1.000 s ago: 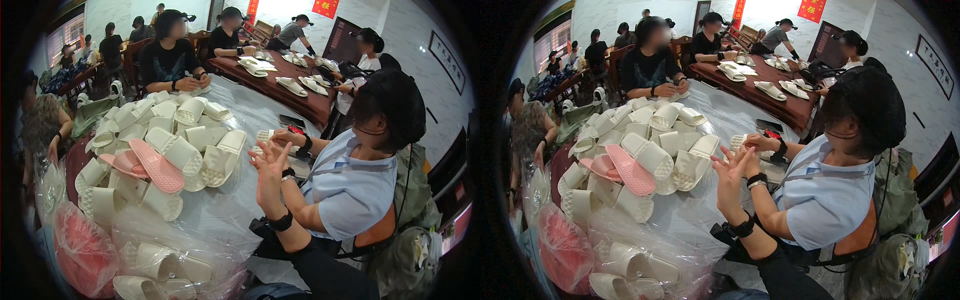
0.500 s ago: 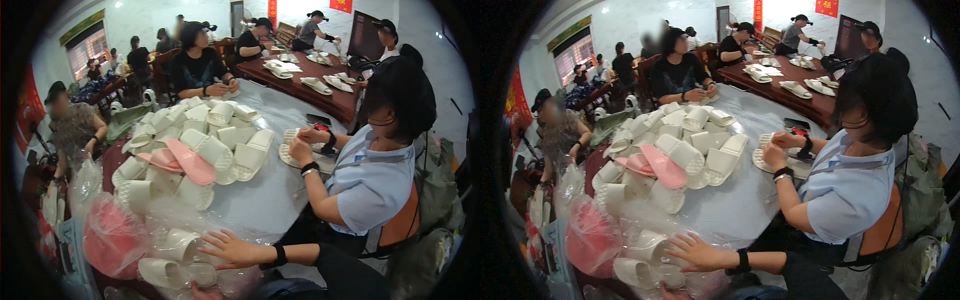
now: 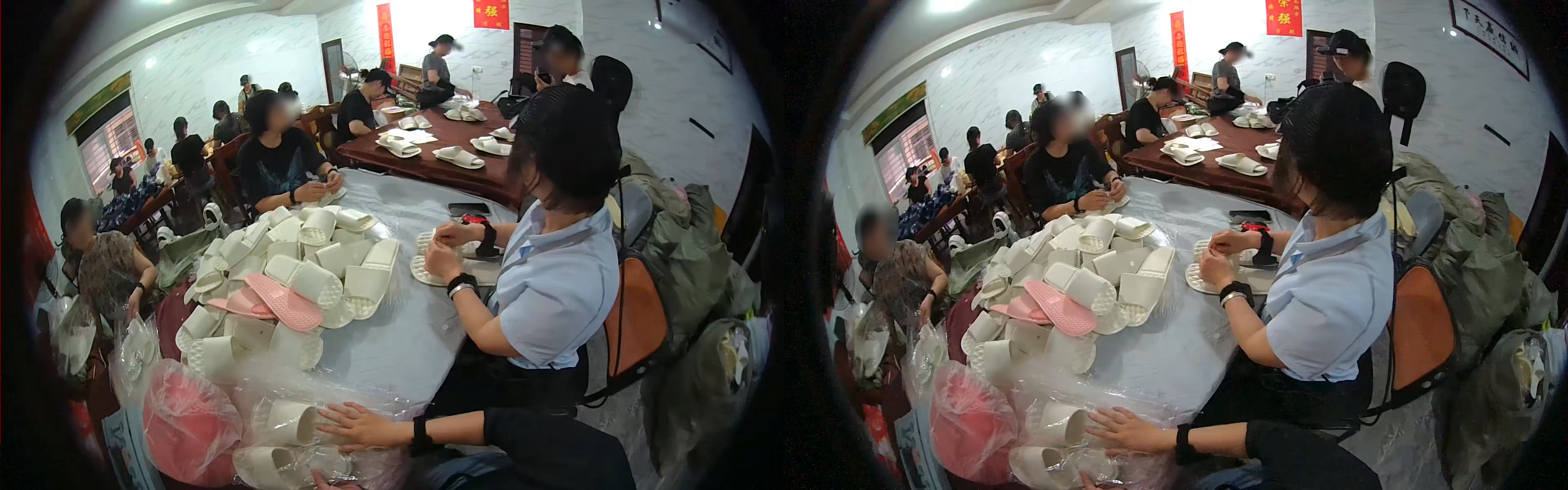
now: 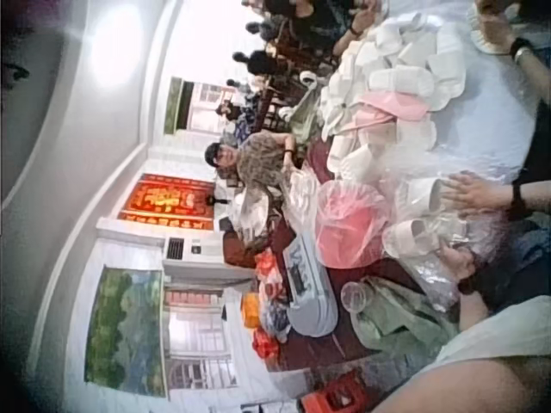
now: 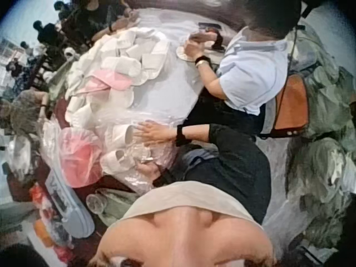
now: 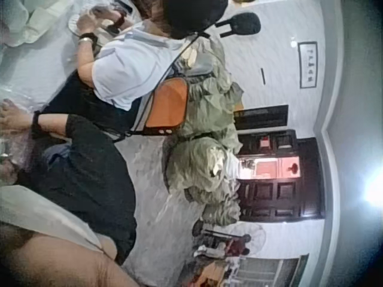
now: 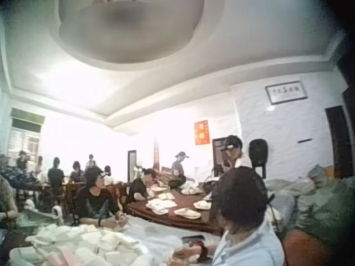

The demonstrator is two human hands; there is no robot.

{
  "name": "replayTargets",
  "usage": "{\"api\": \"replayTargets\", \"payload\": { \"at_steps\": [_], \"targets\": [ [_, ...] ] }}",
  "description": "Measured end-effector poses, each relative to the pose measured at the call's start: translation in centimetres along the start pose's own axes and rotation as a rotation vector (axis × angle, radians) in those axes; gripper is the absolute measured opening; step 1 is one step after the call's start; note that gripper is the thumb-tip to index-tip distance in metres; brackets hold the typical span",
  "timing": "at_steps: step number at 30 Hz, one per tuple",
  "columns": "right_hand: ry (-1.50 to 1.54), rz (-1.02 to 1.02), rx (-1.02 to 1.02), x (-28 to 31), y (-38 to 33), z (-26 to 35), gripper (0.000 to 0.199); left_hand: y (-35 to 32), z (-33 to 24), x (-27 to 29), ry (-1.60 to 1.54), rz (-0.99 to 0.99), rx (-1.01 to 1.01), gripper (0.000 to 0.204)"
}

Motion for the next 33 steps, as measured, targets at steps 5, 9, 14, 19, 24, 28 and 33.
{"api": "replayTargets", "payload": {
  "at_steps": [5,9,14,19,24,28,33],
  "targets": [
    [-0.046,-0.051,0.011,-0.3,-0.1,-0.2,0.064,0.4,0.3,0.3,0.352,-0.02,-0.225,0.023],
    [-0.04,-0.07,0.015,-0.5,-0.4,-0.4,0.063,0.6,1.0,0.1,0.214,0.007,-0.16,0.021],
    [-0.032,-0.06,0.018,-0.6,0.0,0.0,0.062,2.0,4.6,1.4,-0.061,-0.109,-0.015,0.023],
    [-0.005,0.001,-0.018,-0.7,-0.2,-0.5,0.06,0.6,0.9,0.8,0.367,-0.093,-0.342,0.042],
    [-0.067,0.1,-0.03,-0.2,0.6,-0.2,0.055,-1.7,-4.8,-0.2,0.379,0.035,-0.724,0.052],
    [0.361,0.225,-0.318,3.7,3.6,-0.5,0.042,-0.4,-4.2,0.7,-0.463,0.34,-0.155,0.047],
    [0.561,-0.316,-0.28,11.3,4.3,2.5,0.032,-3.1,-7.1,0.3,-0.762,0.394,0.404,0.053]
  ]
}}
Point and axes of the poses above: each hand's wrist, its own y-axis towards the middle knuckle, its own x-axis out of the back of the hand, z = x × y, the point moved 8 cm from there along y, towards the middle knuckle
